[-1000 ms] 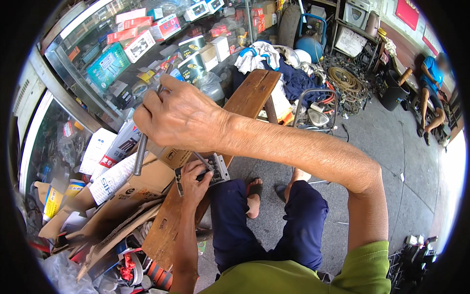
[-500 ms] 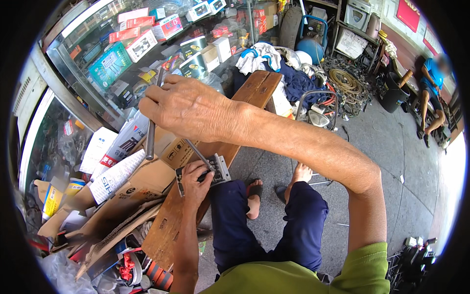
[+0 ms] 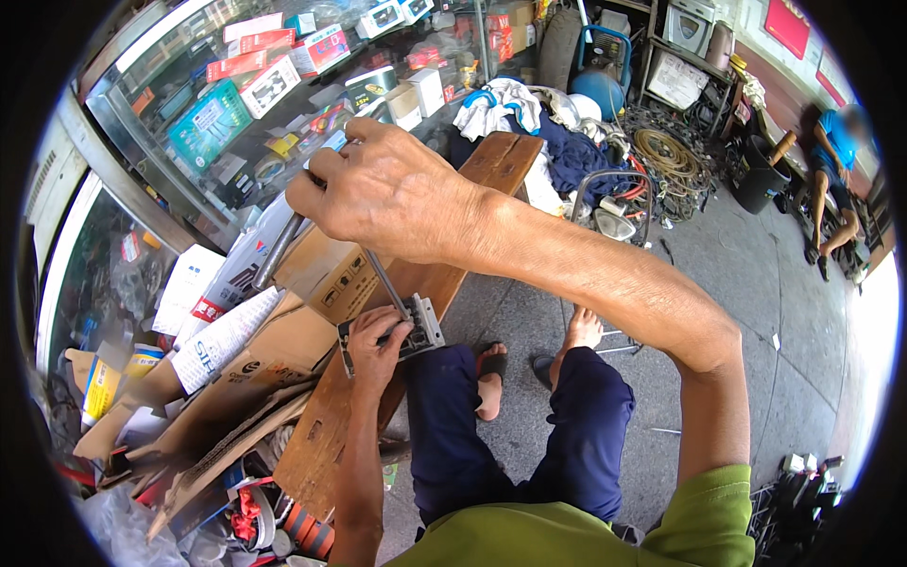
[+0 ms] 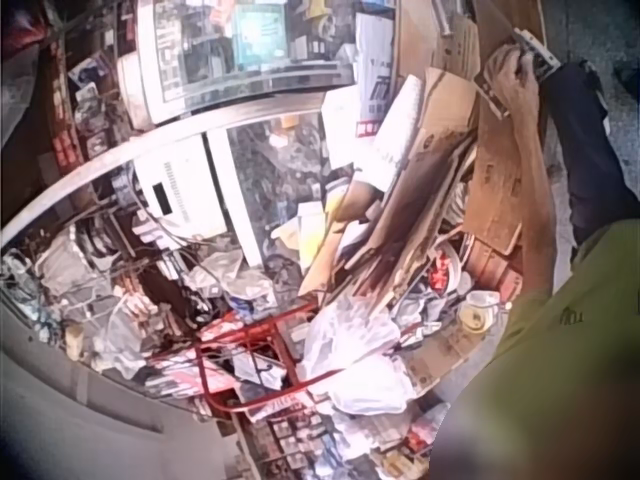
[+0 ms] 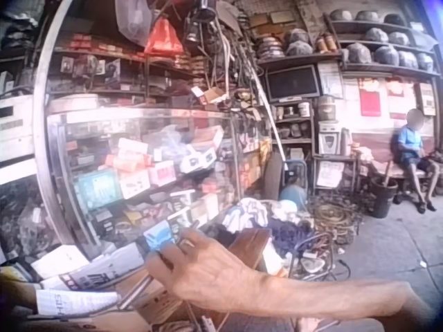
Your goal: The person uses a T-handle hex wrench to tighten or loosen screws on a small electronic device placed on a wooden bench. The person repeatedly adjusts the device and applies torque with the tool throughout the clip.
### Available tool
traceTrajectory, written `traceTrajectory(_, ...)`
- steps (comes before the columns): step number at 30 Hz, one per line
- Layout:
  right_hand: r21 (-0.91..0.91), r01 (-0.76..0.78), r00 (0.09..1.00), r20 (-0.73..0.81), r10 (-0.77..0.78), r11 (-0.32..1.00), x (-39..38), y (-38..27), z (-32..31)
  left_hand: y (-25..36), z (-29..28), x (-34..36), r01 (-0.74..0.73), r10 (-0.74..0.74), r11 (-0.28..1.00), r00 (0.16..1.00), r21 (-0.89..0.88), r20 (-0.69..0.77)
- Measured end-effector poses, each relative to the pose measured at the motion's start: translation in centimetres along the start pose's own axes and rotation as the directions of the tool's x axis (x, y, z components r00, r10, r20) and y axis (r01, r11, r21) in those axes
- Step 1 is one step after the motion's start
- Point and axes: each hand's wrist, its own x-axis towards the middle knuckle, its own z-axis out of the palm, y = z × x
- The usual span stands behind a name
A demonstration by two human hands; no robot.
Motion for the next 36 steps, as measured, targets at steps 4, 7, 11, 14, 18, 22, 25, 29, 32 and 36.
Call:
traceTrajectory(4, -0.019, 0.018, 1.000, 0.009, -0.018, 1.000, 0.3, -0.3, 0.1, -0.1, -0.1, -0.1, 0.119, -0.123, 0.981, 0.992, -0.153, -0.015)
traceTrajectory(7, -0.018, 0.023, 0.999, 0.047, -0.022, 1.000, 0.6, -0.9, 0.2, 0.1, -0.2, -0.1, 0.125, -0.128, 0.981, 0.992, -0.147, -0.006)
traceTrajectory(11, -0.053, 0.037, 0.998, 0.055, -0.034, 0.998, 1.2, -1.3, 0.3, 0.4, -0.3, -0.1, 0.112, -0.111, 0.990, 0.994, -0.085, 0.012)
traceTrajectory(14, -0.094, 0.045, 0.998, 0.048, -0.040, 0.995, 1.4, -1.4, 0.3, 0.4, -0.2, 0.0, 0.100, -0.099, 0.993, 0.995, -0.066, 0.006)
traceTrajectory(18, -0.093, 0.008, 0.998, 0.056, -0.002, 0.996, 1.6, -1.7, 0.0, 0.3, -0.1, 0.1, 0.106, -0.107, 0.991, 0.994, -0.085, -0.008)
traceTrajectory(22, 0.014, 0.007, 0.998, 0.059, -0.007, 1.000, 1.8, -1.2, 0.1, 0.2, -0.1, 0.0, 0.107, -0.108, 0.990, 0.994, -0.094, -0.004)
traceTrajectory(25, 0.084, 0.023, 0.999, 0.041, -0.027, 0.996, 2.0, -0.7, 0.4, 0.3, -0.1, 0.0, 0.120, -0.121, 0.987, 0.993, -0.103, -0.002)
traceTrajectory(29, 0.086, 0.027, 0.999, 0.022, -0.029, 0.996, 2.2, -0.7, 0.8, 0.4, -0.4, 0.0, 0.127, -0.126, 0.988, 0.992, -0.087, 0.015)
traceTrajectory(32, 0.089, 0.023, 0.999, 0.032, -0.026, 0.996, 2.2, -0.7, 0.9, 0.3, -0.5, 0.0, 0.084, -0.082, 0.996, 0.995, -0.031, 0.052)
traceTrajectory(36, 0.102, 0.032, 0.998, 0.059, -0.039, 0.994, 2.2, -0.8, 0.5, 0.2, -0.4, 0.0, 0.008, -0.014, 0.997, 0.998, 0.074, 0.069)
